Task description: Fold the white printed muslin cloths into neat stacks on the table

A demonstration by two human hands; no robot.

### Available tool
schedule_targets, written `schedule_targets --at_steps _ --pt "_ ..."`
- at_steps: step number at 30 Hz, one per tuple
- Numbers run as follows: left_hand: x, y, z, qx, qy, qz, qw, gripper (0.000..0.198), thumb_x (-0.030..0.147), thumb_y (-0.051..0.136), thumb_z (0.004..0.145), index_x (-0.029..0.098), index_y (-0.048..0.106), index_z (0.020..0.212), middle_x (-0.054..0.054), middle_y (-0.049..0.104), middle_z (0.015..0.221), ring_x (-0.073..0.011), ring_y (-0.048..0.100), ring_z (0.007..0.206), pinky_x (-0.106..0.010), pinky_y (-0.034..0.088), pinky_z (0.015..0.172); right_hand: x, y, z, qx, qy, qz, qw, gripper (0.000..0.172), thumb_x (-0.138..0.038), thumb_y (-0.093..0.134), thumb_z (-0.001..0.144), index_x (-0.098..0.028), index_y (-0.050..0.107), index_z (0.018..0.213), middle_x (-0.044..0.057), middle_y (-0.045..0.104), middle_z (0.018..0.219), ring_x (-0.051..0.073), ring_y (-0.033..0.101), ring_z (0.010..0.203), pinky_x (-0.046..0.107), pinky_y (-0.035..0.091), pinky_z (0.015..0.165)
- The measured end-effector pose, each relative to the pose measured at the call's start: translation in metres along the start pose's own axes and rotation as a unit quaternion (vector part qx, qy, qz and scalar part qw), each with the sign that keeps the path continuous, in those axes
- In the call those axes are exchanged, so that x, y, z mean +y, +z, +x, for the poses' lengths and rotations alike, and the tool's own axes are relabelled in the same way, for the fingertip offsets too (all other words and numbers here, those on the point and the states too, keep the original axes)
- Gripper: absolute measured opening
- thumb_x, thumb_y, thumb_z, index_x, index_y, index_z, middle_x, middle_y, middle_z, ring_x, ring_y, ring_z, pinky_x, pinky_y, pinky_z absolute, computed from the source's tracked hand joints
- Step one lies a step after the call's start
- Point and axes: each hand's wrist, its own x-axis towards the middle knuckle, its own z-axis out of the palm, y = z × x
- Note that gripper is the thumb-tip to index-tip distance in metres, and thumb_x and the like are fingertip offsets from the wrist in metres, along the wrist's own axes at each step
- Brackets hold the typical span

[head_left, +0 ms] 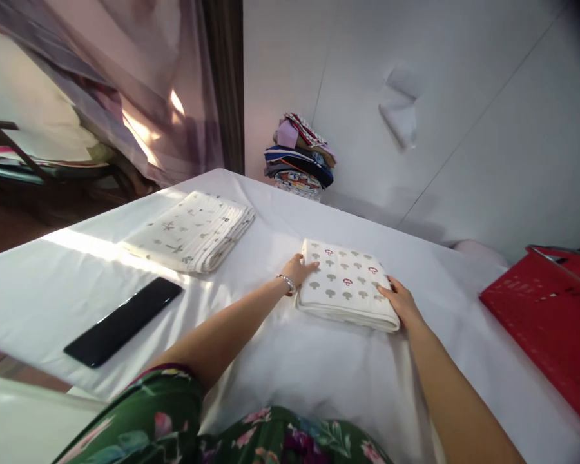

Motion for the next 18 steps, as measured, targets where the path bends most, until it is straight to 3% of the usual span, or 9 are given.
schedule_targets --at_steps 4,8,10,13,18 --pt "-0.009 -0.002 -0.003 -0.025 -0.015 -0.085 0.996 0.041 0.051 0.048 0.079 0.019 0.054 0.104 -0.005 0.065 0.079 -0.0159 0.062 0.064 -0.025 0.047 0.055 -0.002 -0.001 -0.001 -0.009 -0.033 -0.130 0.991 0.064 -0.036 0.059 0.070 -0.015 0.045 0.129 0.012 0.056 0.121 0.024 0.055 0.106 0.036 0.041 0.092" --pt "-0.016 -0.007 -0.011 -0.039 -0.011 -0.109 0.993 0.025 0.035 0.042 0.085 0.017 0.057 0.094 -0.002 0.063 0.069 -0.0111 0.058 0.055 -0.022 0.048 0.053 -0.038 0.011 -0.012 0.003 -0.180 -0.247 0.952 0.057 -0.033 0.052 0.075 -0.016 0.045 0.129 0.011 0.047 0.131 0.025 0.042 0.121 0.039 0.031 0.103" --pt "-0.018 -0.006 -0.015 -0.036 0.000 -0.102 0.994 0.019 0.029 0.046 0.083 0.016 0.058 0.091 0.000 0.062 0.067 -0.0097 0.056 0.053 -0.021 0.047 0.052 -0.060 0.025 -0.023 -0.024 -0.250 -0.237 0.938 0.052 -0.034 0.049 0.078 -0.018 0.047 0.128 0.008 0.044 0.134 0.022 0.038 0.124 0.037 0.030 0.104" --pt "-0.018 -0.006 -0.019 -0.030 0.020 -0.077 0.996 0.018 0.030 0.051 0.080 0.017 0.059 0.087 0.000 0.062 0.067 -0.0087 0.053 0.050 -0.020 0.045 0.050 -0.085 0.055 -0.040 -0.079 -0.299 -0.218 0.926 0.049 -0.039 0.044 0.082 -0.022 0.047 0.128 0.005 0.040 0.138 0.020 0.035 0.127 0.035 0.031 0.103" --pt "-0.019 -0.011 -0.023 -0.021 0.041 -0.006 0.999 0.016 0.032 0.055 0.074 0.017 0.059 0.073 0.000 0.060 0.058 -0.0110 0.054 0.050 -0.021 0.043 0.051 -0.092 0.099 -0.055 -0.142 -0.310 -0.330 0.880 0.051 -0.042 0.037 0.088 -0.022 0.038 0.134 0.006 0.027 0.145 0.024 0.019 0.134 0.046 0.016 0.107"
